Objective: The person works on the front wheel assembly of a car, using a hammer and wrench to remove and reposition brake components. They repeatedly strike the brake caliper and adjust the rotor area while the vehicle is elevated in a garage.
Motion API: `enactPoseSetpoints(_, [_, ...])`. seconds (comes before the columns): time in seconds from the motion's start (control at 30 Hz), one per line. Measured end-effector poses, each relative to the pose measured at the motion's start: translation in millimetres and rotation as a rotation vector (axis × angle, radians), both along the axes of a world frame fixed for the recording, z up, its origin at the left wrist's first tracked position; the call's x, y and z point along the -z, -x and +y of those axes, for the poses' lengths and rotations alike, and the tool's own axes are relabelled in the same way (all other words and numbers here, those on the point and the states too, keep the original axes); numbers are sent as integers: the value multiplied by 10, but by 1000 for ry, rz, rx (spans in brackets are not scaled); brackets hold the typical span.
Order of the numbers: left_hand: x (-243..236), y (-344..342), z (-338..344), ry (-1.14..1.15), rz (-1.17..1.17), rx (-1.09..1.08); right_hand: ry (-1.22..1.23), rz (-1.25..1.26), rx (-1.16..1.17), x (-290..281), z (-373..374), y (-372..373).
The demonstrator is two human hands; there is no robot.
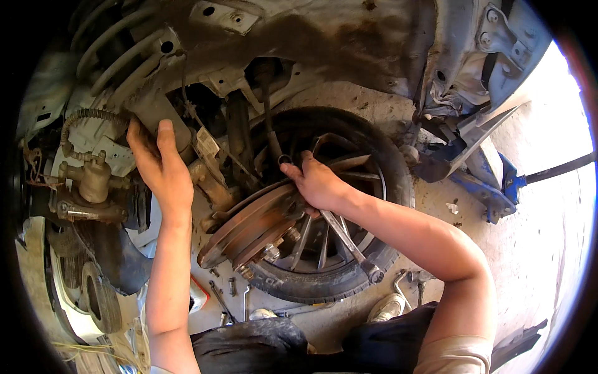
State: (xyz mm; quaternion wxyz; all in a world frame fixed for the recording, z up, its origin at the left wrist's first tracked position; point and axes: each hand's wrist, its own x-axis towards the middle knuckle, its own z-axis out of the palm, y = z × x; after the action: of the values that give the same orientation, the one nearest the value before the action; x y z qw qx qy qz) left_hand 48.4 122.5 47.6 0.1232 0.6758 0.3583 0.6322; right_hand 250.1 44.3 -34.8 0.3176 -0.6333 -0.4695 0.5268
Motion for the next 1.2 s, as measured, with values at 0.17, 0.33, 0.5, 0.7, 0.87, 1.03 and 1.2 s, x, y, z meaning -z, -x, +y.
enactPoseSetpoints(0.17, [47, 30, 56, -60, 32, -51, -47, 73, 8, 47, -9, -30])
enactPoseSetpoints(0.33, [78, 45, 114, -116, 41, -39, 116, 212, 145, -42, 10, 51])
enactPoseSetpoints(0.5, [85, -5, 114, -76, 4, -99, 106, 135, 55, -62, 38, 35])
enactPoseSetpoints(0.7, [34, -56, 114, -183, -5, 4, -822, -504, -96, 465, 229, -208])
enactPoseSetpoints(0.87, [63, 20, 183, -261, 22, -9, -75, -164, -101, 124, 147, -102])
enactPoseSetpoints(1.03, [57, -20, 129, -198, -15, 4, -84, -224, -53, 124, 135, -102])
enactPoseSetpoints(1.2, [78, 27, 192, -285, 7, -19, -461, -636, -259, 156, 259, -238])
